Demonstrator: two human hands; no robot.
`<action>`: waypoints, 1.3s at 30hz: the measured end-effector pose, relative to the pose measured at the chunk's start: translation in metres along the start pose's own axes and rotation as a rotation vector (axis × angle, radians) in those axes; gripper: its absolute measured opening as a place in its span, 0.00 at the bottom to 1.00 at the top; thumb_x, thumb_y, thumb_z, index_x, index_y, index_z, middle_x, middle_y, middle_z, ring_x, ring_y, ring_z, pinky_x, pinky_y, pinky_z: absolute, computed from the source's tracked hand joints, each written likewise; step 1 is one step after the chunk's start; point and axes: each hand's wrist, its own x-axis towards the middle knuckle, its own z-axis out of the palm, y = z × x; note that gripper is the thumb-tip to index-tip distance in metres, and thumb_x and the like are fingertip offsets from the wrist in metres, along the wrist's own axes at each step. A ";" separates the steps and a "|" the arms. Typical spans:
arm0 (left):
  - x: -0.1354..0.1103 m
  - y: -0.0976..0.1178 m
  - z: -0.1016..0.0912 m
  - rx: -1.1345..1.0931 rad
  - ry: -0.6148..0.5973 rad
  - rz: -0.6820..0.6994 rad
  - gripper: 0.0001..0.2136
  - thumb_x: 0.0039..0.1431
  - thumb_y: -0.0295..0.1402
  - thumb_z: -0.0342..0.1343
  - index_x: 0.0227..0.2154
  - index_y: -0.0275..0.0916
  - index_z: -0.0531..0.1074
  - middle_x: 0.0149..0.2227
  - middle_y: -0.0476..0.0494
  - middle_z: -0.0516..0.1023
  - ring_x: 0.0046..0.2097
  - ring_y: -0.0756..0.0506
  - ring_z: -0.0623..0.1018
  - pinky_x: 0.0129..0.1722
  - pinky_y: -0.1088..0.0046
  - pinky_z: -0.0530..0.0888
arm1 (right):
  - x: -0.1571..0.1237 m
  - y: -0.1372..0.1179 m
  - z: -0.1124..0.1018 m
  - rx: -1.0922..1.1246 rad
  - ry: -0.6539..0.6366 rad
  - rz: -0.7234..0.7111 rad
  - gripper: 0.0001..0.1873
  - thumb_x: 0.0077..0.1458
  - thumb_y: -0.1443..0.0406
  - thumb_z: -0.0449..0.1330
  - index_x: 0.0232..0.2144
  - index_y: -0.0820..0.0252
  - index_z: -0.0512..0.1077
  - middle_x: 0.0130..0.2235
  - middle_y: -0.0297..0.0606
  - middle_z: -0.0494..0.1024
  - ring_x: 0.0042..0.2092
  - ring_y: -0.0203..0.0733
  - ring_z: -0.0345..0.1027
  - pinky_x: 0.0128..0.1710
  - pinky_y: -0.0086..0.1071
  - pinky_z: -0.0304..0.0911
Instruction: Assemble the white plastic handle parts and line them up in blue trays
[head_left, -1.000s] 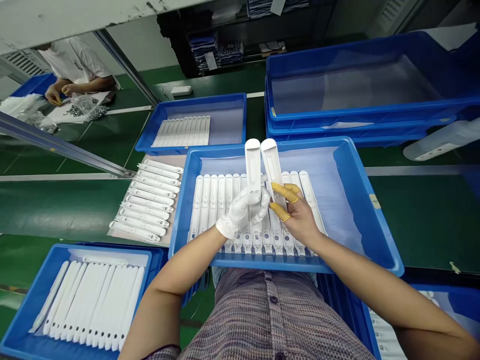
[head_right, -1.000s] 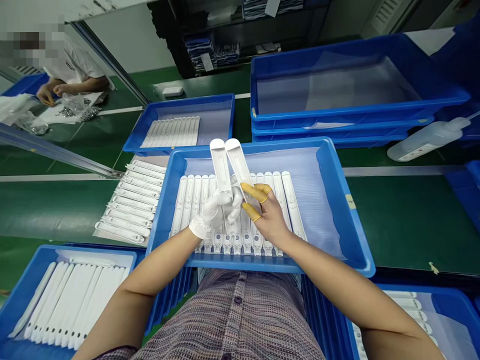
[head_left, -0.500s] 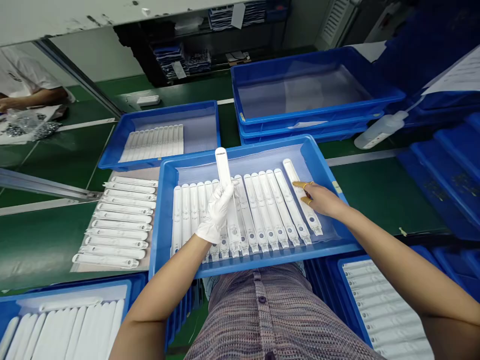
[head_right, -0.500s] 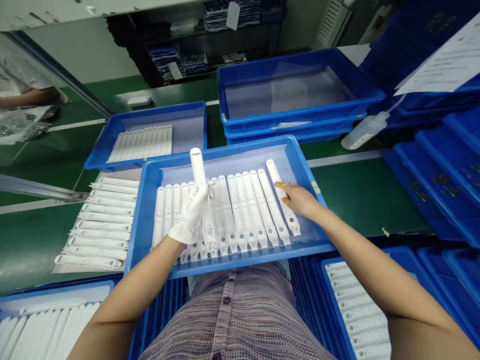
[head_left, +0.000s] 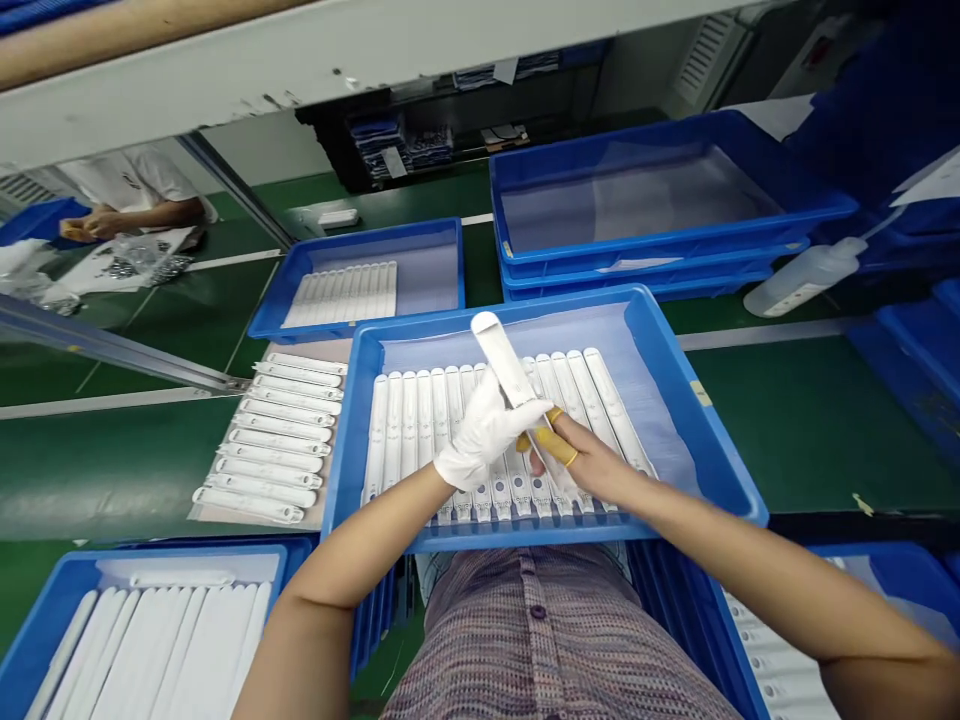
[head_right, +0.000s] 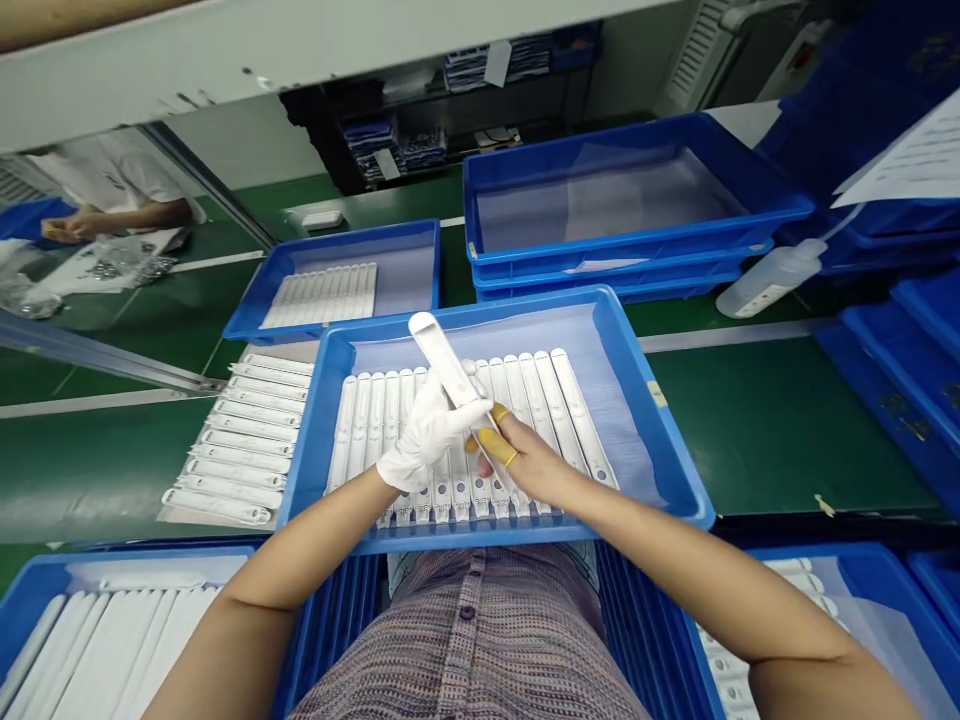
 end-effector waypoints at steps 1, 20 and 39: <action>0.002 0.007 -0.001 0.022 0.036 0.042 0.19 0.57 0.43 0.70 0.44 0.42 0.70 0.37 0.47 0.75 0.37 0.46 0.76 0.40 0.65 0.75 | -0.001 0.003 0.010 0.025 0.030 0.001 0.30 0.72 0.45 0.48 0.64 0.57 0.64 0.37 0.36 0.76 0.29 0.38 0.71 0.37 0.40 0.74; 0.034 0.015 -0.035 0.160 0.207 0.255 0.20 0.71 0.52 0.50 0.39 0.43 0.80 0.26 0.48 0.72 0.25 0.49 0.68 0.31 0.69 0.71 | -0.013 0.022 -0.013 -0.176 0.238 0.106 0.28 0.70 0.47 0.47 0.62 0.57 0.64 0.31 0.34 0.75 0.31 0.45 0.74 0.36 0.43 0.74; -0.004 -0.087 -0.077 1.192 -0.557 0.268 0.34 0.71 0.52 0.51 0.73 0.42 0.57 0.74 0.33 0.60 0.76 0.31 0.57 0.75 0.43 0.52 | -0.048 0.046 -0.089 -1.209 0.245 0.705 0.30 0.66 0.69 0.49 0.68 0.73 0.64 0.59 0.66 0.73 0.54 0.62 0.76 0.50 0.46 0.71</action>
